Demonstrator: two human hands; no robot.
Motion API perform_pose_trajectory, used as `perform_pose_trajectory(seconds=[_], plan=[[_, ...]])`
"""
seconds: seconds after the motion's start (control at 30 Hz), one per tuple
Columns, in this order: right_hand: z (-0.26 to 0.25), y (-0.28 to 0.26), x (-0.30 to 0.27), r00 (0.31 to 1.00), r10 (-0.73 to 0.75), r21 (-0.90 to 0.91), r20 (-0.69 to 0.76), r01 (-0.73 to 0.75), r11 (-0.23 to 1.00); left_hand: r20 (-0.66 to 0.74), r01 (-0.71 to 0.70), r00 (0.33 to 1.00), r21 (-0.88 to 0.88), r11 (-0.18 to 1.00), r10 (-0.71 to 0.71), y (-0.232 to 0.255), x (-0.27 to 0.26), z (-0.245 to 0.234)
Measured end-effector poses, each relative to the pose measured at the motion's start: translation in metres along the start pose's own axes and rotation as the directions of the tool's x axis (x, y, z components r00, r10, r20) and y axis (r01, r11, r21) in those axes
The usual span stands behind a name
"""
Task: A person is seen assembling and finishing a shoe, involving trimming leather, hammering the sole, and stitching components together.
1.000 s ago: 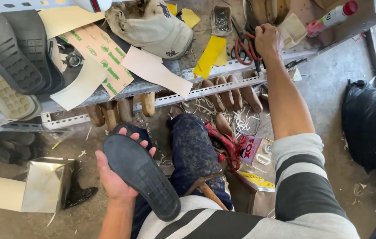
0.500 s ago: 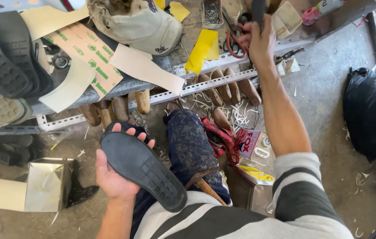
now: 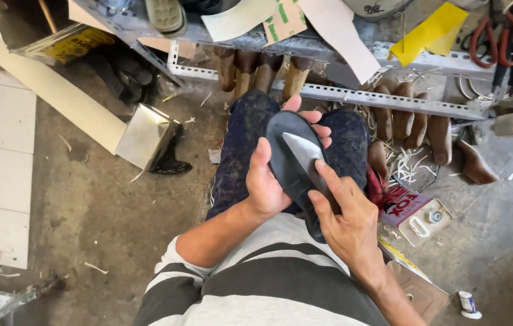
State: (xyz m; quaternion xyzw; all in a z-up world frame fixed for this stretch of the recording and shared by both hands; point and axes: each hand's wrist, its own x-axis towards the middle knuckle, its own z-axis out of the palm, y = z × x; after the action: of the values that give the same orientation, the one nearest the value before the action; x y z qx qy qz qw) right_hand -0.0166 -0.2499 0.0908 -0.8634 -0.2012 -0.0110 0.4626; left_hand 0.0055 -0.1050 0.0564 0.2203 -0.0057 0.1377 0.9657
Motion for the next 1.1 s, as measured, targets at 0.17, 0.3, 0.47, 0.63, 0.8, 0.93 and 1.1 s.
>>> perform_pose_trajectory(seconds=[0.17,0.3,0.47,0.63,0.8,0.93,1.1], plan=[[0.006,-0.019,-0.005,0.994,-0.111,0.011,-0.013,0.111,0.994,0.036,-0.048,0.998,0.052,0.997,0.046,0.008,-0.020,0.008],[0.010,-0.028,-0.011,0.992,-0.123,-0.004,-0.012,0.123,0.992,0.042,-0.061,0.997,0.030,0.998,0.060,0.012,-0.030,0.010],[0.009,-0.036,-0.026,0.996,-0.061,-0.153,0.070,0.071,0.986,0.016,0.098,0.995,-0.063,0.993,-0.097,0.035,-0.043,0.027],[0.017,-0.032,-0.033,0.996,-0.075,-0.152,0.043,0.081,0.985,0.005,0.078,0.997,-0.052,0.996,-0.078,0.030,-0.050,0.022],[0.021,-0.032,-0.032,0.996,-0.078,-0.148,0.043,0.084,0.985,0.004,0.068,0.998,-0.011,0.998,-0.068,0.030,-0.052,0.017],[0.026,-0.032,-0.028,0.996,-0.081,-0.141,0.049,0.087,0.986,-0.010,0.066,0.998,0.025,0.998,-0.066,0.032,-0.054,0.016],[0.030,-0.026,-0.030,0.995,-0.078,-0.132,0.054,0.085,0.988,-0.064,0.056,0.996,0.030,0.998,-0.054,0.029,-0.054,0.012]])
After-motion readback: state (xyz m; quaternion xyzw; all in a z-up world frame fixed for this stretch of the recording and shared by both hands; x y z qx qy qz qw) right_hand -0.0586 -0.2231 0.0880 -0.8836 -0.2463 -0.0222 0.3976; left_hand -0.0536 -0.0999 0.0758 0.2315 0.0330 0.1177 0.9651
